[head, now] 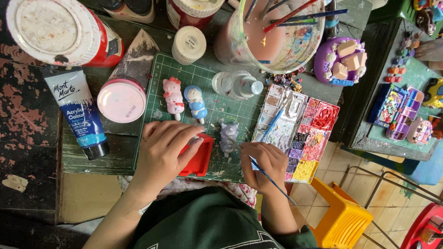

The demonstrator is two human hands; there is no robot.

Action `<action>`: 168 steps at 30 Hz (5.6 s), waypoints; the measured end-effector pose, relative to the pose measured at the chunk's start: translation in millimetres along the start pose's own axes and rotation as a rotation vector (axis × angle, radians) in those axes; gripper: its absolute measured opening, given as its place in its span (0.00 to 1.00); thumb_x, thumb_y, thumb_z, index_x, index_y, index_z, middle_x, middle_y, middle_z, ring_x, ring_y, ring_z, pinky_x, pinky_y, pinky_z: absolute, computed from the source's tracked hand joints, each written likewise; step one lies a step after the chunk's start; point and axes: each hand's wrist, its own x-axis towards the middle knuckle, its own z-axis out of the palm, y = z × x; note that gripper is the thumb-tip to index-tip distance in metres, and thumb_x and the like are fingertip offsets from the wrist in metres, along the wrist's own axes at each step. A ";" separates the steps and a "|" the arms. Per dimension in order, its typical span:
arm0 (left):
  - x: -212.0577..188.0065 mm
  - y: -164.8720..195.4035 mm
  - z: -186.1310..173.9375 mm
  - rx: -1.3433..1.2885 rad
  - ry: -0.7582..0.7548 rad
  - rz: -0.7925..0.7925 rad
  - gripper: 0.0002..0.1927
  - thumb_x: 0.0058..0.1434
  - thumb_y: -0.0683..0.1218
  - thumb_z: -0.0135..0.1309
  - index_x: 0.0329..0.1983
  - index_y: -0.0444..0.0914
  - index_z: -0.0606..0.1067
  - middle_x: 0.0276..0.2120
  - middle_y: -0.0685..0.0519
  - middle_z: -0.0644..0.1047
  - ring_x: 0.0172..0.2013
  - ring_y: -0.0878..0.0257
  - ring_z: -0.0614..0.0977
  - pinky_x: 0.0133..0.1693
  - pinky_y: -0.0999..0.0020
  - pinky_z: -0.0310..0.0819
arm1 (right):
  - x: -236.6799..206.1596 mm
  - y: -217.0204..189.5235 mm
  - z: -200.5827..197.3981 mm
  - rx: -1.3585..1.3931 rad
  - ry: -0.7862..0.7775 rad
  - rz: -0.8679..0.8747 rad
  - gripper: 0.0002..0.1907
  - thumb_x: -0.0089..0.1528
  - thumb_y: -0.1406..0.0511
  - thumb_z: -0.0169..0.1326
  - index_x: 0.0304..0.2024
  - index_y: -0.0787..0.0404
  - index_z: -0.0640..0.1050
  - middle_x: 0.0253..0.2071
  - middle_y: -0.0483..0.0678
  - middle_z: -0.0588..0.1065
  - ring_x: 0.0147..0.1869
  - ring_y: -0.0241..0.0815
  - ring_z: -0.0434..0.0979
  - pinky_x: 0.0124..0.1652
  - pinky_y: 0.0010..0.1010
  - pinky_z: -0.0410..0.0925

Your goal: The person paints small figurines using a fine brush and acrylic paints. They dip the brush into a water container, then into a paint palette, and apply paint to the figurines. The person switches between different figurines and colors during the process.

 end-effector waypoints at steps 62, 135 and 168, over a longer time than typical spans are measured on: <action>-1.8 -2.1 -1.5 0.090 -0.027 -0.048 0.12 0.62 0.43 0.63 0.48 0.41 0.79 0.41 0.56 0.81 0.45 0.58 0.82 0.52 0.59 0.65 | -44.6 21.6 17.5 0.190 0.257 0.189 0.03 0.64 0.74 0.52 0.41 0.63 0.75 0.38 0.52 0.81 0.34 0.44 0.81 0.37 0.32 0.73; -3.3 -3.3 -1.9 0.091 -0.029 -0.039 0.11 0.62 0.44 0.64 0.48 0.41 0.79 0.40 0.55 0.81 0.45 0.58 0.82 0.51 0.59 0.65 | -57.8 14.7 28.8 0.305 0.229 0.446 0.03 0.68 0.73 0.51 0.43 0.64 0.75 0.36 0.49 0.83 0.24 0.28 0.68 0.28 0.20 0.62; -2.9 -2.1 -2.7 0.085 -0.030 -0.044 0.12 0.62 0.43 0.64 0.48 0.40 0.79 0.40 0.55 0.81 0.45 0.58 0.82 0.51 0.59 0.65 | -66.7 16.7 27.8 0.391 0.244 0.314 0.03 0.70 0.74 0.49 0.45 0.66 0.73 0.40 0.55 0.81 0.40 0.40 0.84 0.41 0.28 0.75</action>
